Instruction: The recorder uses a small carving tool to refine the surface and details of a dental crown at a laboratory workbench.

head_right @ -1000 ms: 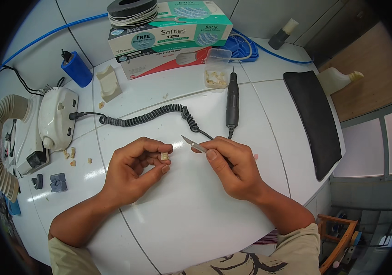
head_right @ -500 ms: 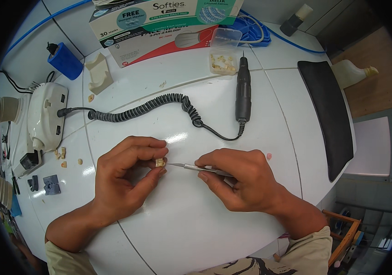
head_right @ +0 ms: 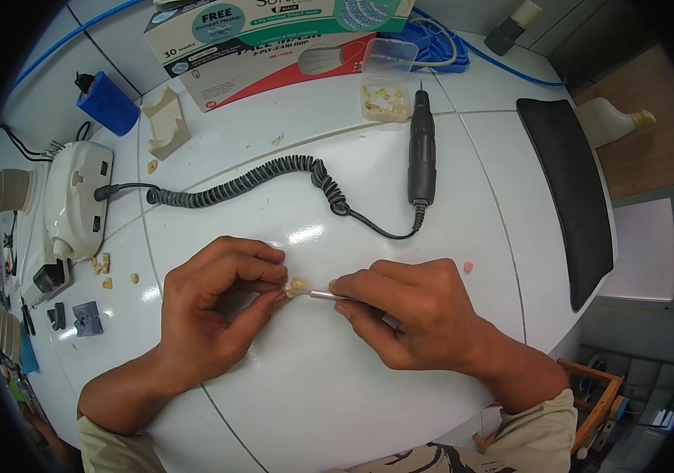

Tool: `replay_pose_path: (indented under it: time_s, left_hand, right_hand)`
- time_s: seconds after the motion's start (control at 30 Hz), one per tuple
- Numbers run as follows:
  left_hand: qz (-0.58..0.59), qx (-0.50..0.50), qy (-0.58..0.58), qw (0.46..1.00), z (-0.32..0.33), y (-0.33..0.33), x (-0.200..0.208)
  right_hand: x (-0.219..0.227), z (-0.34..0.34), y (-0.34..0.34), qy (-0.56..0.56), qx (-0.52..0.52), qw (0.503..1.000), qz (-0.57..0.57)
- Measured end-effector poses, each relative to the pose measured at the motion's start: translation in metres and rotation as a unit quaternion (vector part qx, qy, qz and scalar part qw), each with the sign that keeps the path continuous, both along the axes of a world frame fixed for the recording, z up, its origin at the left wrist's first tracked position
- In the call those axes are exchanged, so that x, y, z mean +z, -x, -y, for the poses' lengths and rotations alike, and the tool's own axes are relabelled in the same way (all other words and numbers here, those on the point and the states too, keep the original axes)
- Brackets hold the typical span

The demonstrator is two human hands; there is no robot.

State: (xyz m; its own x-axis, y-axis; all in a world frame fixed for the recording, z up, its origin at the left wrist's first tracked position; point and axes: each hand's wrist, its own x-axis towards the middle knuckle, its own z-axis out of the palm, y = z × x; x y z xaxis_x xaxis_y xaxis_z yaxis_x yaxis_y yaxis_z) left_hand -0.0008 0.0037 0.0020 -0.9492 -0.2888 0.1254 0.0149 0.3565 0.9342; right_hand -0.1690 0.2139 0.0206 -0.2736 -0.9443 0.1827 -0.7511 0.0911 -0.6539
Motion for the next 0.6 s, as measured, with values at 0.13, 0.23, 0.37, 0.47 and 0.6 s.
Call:
replay_pose_path:
  time_s: [0.13,0.23,0.37,0.47,0.6]
  left_hand:
    - [-0.016,-0.004,0.018,1.000,-0.001,0.002,-0.001]
    - [-0.024,0.015,0.008,1.000,-0.002,0.003,-0.001]
    - [-0.040,0.016,0.034,0.998,-0.002,0.002,-0.002]
    - [-0.043,-0.020,0.139,0.989,-0.001,0.002,0.001]
    - [-0.036,-0.023,0.167,0.985,-0.009,0.007,0.004]
  right_hand:
    - [-0.004,0.000,-0.005,0.001,-0.014,0.999,-0.038]
    - [-0.006,0.001,-0.005,0.015,-0.043,0.999,-0.015]
    - [-0.005,-0.002,0.002,0.030,-0.110,0.989,0.091]
    - [-0.014,-0.004,0.007,0.037,-0.141,0.975,0.167]
    - [-0.009,0.003,0.001,0.042,-0.131,0.977,0.161]
